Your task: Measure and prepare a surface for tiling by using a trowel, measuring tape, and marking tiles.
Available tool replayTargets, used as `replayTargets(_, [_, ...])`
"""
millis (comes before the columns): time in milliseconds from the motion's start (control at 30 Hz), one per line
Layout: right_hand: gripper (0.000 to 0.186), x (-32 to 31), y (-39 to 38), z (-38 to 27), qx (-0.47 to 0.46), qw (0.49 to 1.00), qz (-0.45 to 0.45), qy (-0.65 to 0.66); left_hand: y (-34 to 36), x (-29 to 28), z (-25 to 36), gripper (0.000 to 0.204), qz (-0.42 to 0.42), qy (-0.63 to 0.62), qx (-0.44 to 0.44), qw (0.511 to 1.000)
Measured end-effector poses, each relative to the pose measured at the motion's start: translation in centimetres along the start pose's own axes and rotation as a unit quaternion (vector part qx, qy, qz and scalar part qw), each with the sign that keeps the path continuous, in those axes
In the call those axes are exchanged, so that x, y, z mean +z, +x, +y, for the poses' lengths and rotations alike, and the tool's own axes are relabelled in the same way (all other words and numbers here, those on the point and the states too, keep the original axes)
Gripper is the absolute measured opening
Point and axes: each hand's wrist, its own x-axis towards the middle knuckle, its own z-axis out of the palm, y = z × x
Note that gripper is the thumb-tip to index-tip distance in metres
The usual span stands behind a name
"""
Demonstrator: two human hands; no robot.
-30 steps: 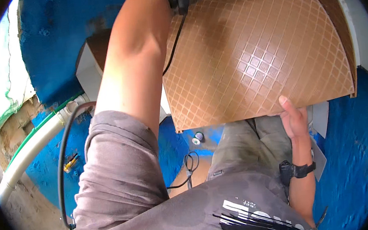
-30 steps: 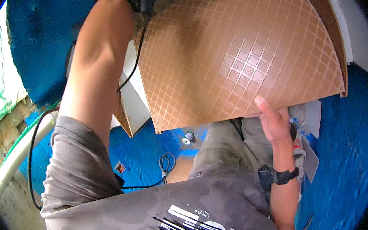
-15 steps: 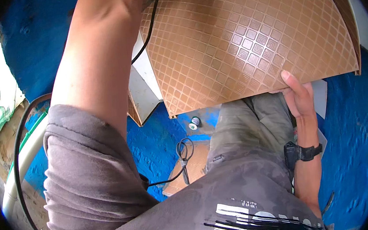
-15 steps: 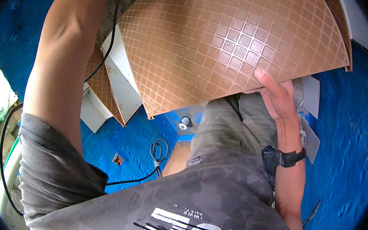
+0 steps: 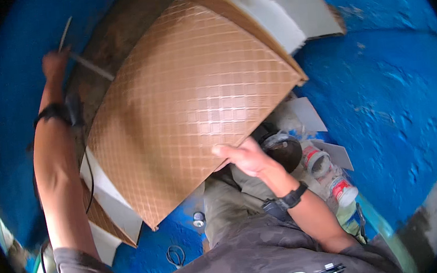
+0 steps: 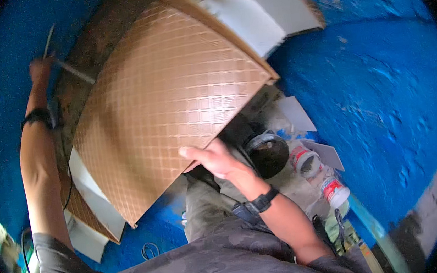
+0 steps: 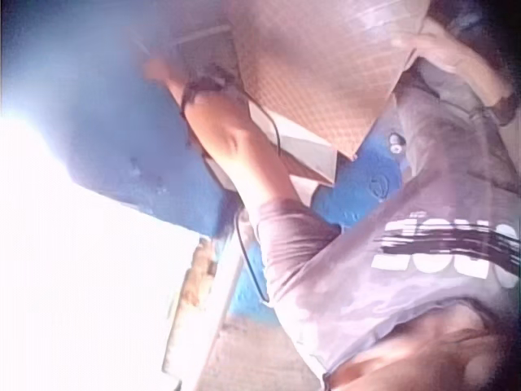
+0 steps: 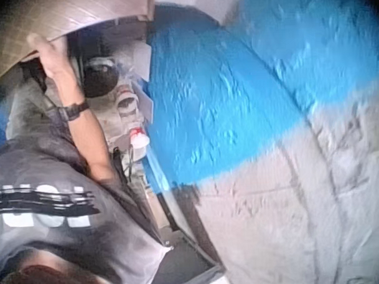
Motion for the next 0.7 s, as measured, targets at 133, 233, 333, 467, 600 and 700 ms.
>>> replayTargets(133, [0.043, -1.9, -0.3, -0.9, -0.023, 1.000, -0.008, -0.012, -0.4, 1.0, 5.0, 0.067, 0.021, -0.081, 0.024, 0.996])
replayTargets(233, [0.048, -0.5, -0.7, -1.2, 0.005, 0.999, -0.040, 0.007, 1.7, 0.3, -1.5, 0.064, 0.090, 0.017, 0.084, 0.992])
replayTargets(333, [0.050, -2.1, -0.3, -1.4, -0.007, 1.000, -0.021, -0.002, 1.5, 1.9, 4.3, 0.060, 0.075, -0.017, 0.076, 0.994])
replayTargets(467, [0.048, -1.9, 0.0, -1.1, -0.009, 1.000, -0.016, 0.001, 0.1, 0.5, 4.4, 0.059, 0.059, -0.093, 0.017, 0.994])
replayTargets(600, [0.045, -1.3, 0.4, -0.9, -0.003, 1.000, -0.027, -0.012, -0.4, -0.4, 3.1, 0.054, 0.125, -0.077, 0.010, 0.989])
replayTargets(700, [0.042, -1.7, 0.2, -0.9, 0.026, 0.999, -0.002, -0.031, -1.6, -1.3, 5.1, 0.033, 0.040, -0.069, 0.053, 0.995])
